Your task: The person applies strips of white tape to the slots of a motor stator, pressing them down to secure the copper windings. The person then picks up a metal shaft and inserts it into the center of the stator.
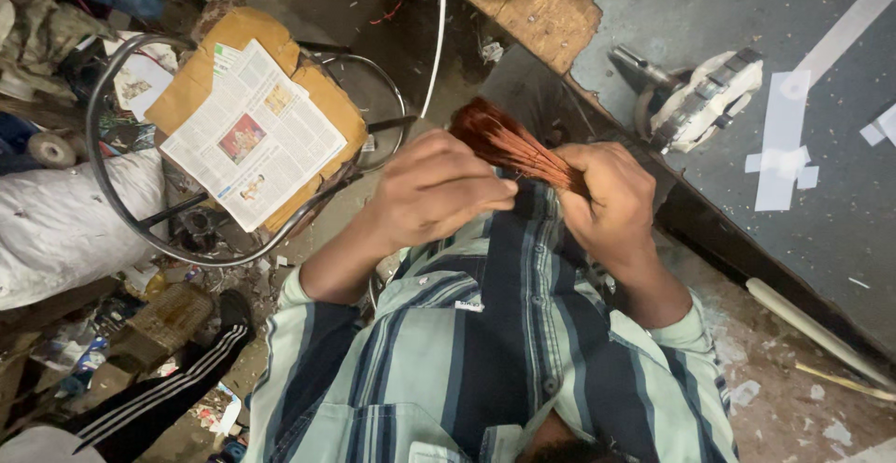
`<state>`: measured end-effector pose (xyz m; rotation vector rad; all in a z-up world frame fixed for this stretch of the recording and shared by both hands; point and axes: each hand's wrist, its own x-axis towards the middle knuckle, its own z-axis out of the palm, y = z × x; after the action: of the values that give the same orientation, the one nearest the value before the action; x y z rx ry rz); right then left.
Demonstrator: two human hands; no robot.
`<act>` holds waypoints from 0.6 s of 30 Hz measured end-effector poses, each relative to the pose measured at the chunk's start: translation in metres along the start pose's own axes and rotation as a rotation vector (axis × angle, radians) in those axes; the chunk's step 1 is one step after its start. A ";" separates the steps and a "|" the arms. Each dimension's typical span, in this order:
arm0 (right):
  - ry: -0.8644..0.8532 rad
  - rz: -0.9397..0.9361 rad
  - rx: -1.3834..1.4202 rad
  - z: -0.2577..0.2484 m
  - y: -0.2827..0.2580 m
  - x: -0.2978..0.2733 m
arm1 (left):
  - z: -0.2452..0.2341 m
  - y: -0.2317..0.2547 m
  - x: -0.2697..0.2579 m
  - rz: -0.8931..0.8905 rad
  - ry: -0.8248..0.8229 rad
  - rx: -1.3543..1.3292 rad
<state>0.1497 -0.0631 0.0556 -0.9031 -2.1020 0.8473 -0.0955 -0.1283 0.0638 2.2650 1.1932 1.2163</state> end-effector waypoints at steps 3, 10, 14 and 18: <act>-0.025 0.020 0.008 -0.010 -0.007 0.000 | -0.003 0.000 0.008 -0.048 0.224 -0.208; -0.050 -0.064 -0.064 -0.036 -0.022 -0.008 | -0.010 0.008 0.042 0.062 -0.154 0.360; -0.666 -0.007 -0.429 -0.084 -0.051 -0.026 | -0.013 0.040 0.062 0.366 0.066 0.265; -0.242 -0.273 -0.260 -0.133 -0.098 -0.055 | -0.029 0.065 0.083 0.628 0.165 0.143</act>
<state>0.2495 -0.1209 0.1858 -0.6429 -2.5190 0.5729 -0.0602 -0.1060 0.1647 2.8097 0.6334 1.5939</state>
